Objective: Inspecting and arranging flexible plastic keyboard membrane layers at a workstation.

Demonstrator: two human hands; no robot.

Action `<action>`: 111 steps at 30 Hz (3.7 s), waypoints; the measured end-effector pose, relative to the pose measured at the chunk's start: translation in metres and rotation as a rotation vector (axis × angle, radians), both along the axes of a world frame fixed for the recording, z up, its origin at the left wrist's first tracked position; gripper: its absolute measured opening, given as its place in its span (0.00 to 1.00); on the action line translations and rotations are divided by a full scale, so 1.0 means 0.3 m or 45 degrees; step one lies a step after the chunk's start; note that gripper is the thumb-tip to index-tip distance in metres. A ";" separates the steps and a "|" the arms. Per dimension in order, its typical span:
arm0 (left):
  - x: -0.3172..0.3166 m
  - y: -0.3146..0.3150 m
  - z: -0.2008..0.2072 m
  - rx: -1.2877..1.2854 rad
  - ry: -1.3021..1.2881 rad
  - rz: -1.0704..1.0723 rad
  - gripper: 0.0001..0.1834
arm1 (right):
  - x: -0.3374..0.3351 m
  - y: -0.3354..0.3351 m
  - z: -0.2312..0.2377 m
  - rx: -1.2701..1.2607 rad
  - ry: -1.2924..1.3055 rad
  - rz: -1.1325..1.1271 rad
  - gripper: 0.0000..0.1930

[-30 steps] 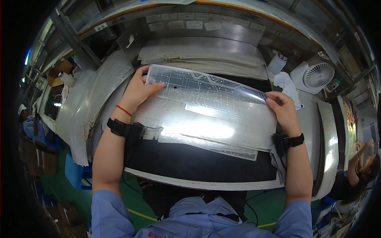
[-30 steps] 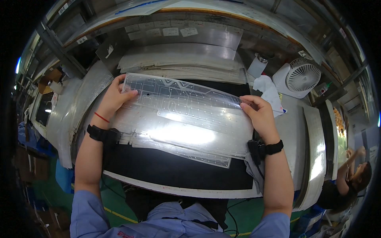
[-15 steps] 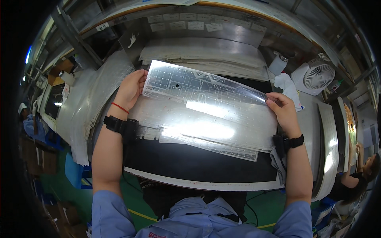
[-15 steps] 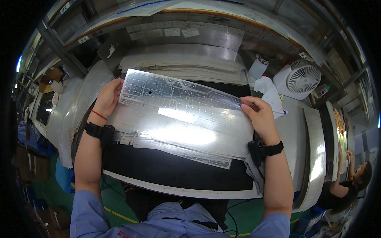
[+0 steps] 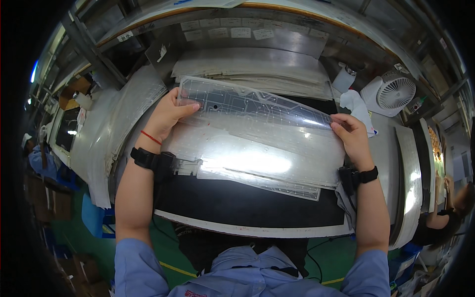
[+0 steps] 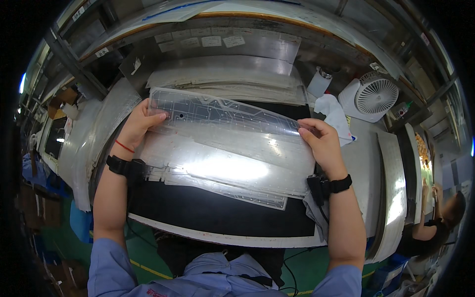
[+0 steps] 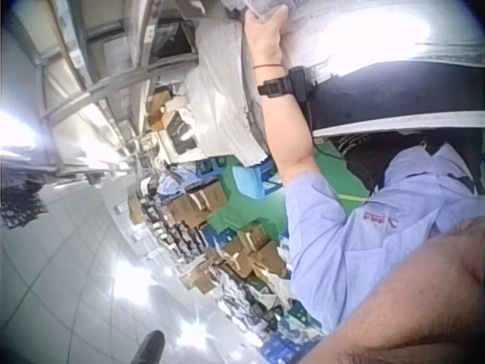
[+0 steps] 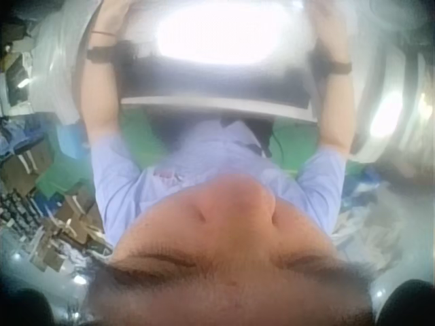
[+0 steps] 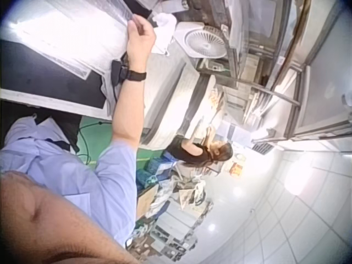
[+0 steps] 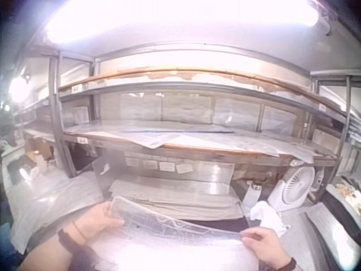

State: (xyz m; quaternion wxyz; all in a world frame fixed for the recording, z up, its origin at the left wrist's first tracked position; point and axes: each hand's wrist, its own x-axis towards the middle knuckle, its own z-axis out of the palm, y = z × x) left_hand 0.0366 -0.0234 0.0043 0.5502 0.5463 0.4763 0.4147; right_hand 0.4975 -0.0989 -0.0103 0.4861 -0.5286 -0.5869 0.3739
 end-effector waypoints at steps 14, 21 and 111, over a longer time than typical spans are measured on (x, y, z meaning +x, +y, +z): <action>-0.015 0.022 -0.008 -0.101 -0.335 0.173 0.14 | 0.003 0.002 -0.003 -0.003 -0.015 0.009 0.12; -0.094 0.074 -0.084 -0.053 -0.103 0.095 0.14 | 0.000 0.006 -0.002 -0.016 -0.009 0.010 0.12; 0.051 -0.054 -0.001 0.149 0.445 -0.428 0.18 | -0.020 -0.014 0.044 0.154 -0.411 0.105 0.10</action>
